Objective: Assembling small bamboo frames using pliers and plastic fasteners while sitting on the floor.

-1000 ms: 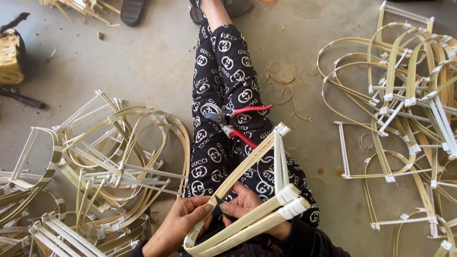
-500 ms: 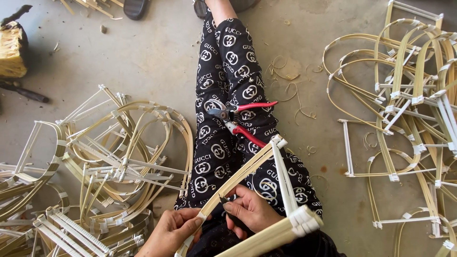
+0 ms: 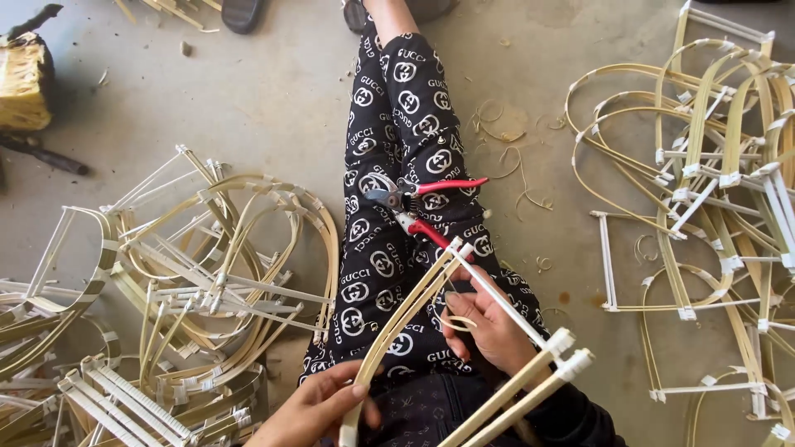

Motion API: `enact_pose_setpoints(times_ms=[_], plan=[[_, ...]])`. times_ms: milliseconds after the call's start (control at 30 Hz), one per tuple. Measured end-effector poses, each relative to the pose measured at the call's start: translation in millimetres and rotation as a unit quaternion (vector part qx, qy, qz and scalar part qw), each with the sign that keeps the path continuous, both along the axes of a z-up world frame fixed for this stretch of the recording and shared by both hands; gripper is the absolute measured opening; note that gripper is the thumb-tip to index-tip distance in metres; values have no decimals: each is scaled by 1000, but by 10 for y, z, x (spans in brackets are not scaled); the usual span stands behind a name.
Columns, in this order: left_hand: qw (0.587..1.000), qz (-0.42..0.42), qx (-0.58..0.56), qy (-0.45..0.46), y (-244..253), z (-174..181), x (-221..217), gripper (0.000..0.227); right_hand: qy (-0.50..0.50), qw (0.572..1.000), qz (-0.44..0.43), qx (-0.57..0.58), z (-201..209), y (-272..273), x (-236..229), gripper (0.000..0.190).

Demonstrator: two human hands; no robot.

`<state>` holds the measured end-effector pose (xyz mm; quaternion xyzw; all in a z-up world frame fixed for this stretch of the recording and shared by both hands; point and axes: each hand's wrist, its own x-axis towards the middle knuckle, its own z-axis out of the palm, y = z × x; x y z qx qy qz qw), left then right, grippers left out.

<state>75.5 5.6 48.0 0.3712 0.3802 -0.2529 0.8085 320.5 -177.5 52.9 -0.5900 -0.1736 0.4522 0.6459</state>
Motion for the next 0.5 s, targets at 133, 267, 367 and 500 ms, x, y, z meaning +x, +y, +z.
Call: enact_pose_setpoints(times_ms=[133, 267, 367, 500], plan=[[989, -46, 89, -113, -44, 56, 259, 38, 130, 989, -17, -65, 151, -17, 24, 37], [989, -22, 119, -89, -107, 64, 405, 38, 154, 984, -10, -88, 148, 38, -148, 43], [979, 12, 143, -142, -99, 101, 514, 39, 185, 978, 52, -80, 89, 39, -246, 48], [974, 9, 146, -173, -111, 153, 581, 41, 227, 963, 135, -51, 149, 55, -375, 53]])
